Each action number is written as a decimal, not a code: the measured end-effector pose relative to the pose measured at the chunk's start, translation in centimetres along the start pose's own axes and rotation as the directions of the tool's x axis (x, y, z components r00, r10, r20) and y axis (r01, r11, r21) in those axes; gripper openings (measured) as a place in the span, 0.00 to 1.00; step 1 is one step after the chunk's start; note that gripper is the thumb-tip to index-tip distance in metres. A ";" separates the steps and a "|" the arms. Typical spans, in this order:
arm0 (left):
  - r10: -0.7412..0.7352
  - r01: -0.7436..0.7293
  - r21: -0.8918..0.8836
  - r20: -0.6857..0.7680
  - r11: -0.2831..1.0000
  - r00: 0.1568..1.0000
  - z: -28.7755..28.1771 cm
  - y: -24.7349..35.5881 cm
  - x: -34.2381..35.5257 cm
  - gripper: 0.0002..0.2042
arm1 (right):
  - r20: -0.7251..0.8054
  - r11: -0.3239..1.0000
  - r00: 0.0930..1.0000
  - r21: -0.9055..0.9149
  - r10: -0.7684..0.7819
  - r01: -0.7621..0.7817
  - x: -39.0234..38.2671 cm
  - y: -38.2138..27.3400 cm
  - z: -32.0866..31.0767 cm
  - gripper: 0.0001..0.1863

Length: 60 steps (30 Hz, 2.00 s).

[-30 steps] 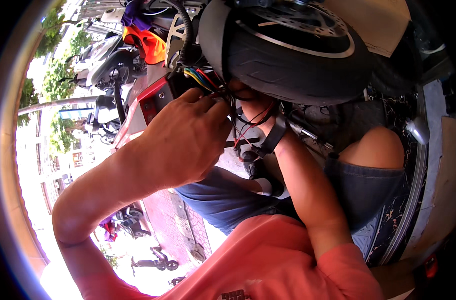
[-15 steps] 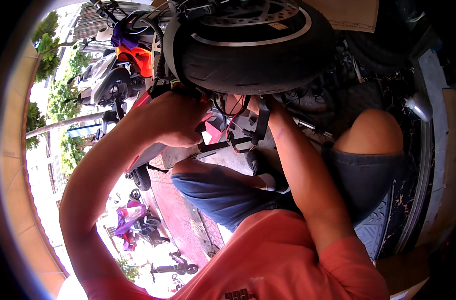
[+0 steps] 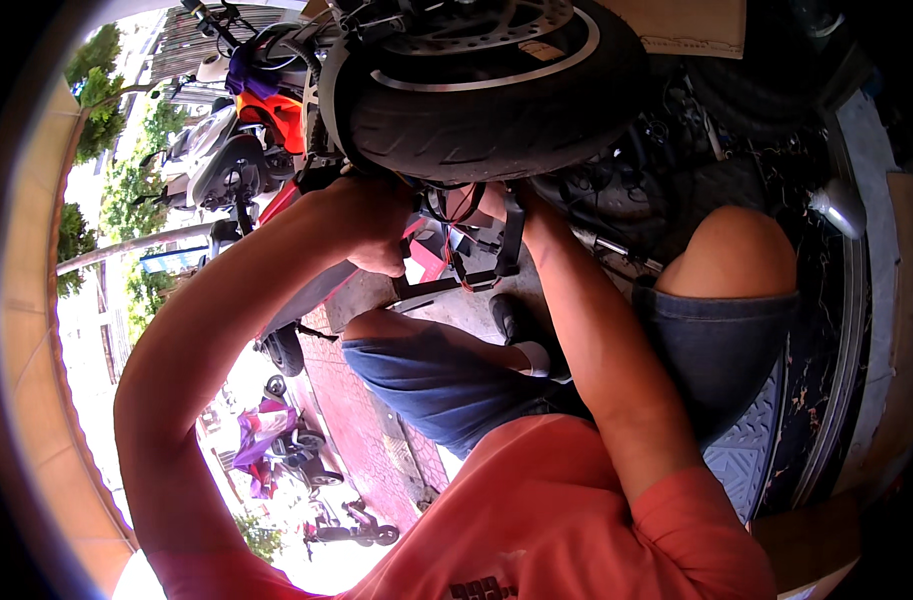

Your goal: The person connects multiple electrical wires and plastic connectors on an electric scooter, then tucks the wiring and a metal controller box into the scooter's frame.

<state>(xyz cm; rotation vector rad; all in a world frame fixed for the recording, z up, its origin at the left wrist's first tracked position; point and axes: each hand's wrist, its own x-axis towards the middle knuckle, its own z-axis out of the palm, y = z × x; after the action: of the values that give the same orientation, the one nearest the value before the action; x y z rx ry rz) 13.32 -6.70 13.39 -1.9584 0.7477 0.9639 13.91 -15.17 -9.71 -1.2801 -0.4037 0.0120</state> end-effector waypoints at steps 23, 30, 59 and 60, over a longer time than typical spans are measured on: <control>0.123 0.012 -0.326 0.390 0.945 0.913 -0.5 -0.8 2.9 0.37 | -0.115 0.999 0.993 -0.037 0.005 -0.009 -1.2 -0.7 1.5 0.25; 0.064 -0.022 -0.244 0.162 0.969 0.985 2.8 -1.5 3.1 0.32 | -0.190 0.994 0.979 -0.092 -0.073 0.056 -0.2 0.1 1.1 0.24; -0.077 -0.280 -0.575 -0.518 0.769 0.852 -0.7 -5.1 -9.7 0.13 | -0.400 0.792 0.758 -0.560 -0.515 0.243 1.7 0.0 6.1 0.22; -0.079 -0.317 -0.584 -0.552 0.747 0.830 -0.8 -5.3 -9.8 0.12 | -0.337 0.689 0.736 -0.685 -0.587 0.236 1.7 0.0 6.1 0.25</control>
<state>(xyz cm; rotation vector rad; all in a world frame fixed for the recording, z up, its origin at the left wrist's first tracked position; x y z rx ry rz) 12.51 -3.28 23.99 -2.9308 0.9459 0.7977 13.69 -9.13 -7.82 -1.7157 -0.2083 -0.9528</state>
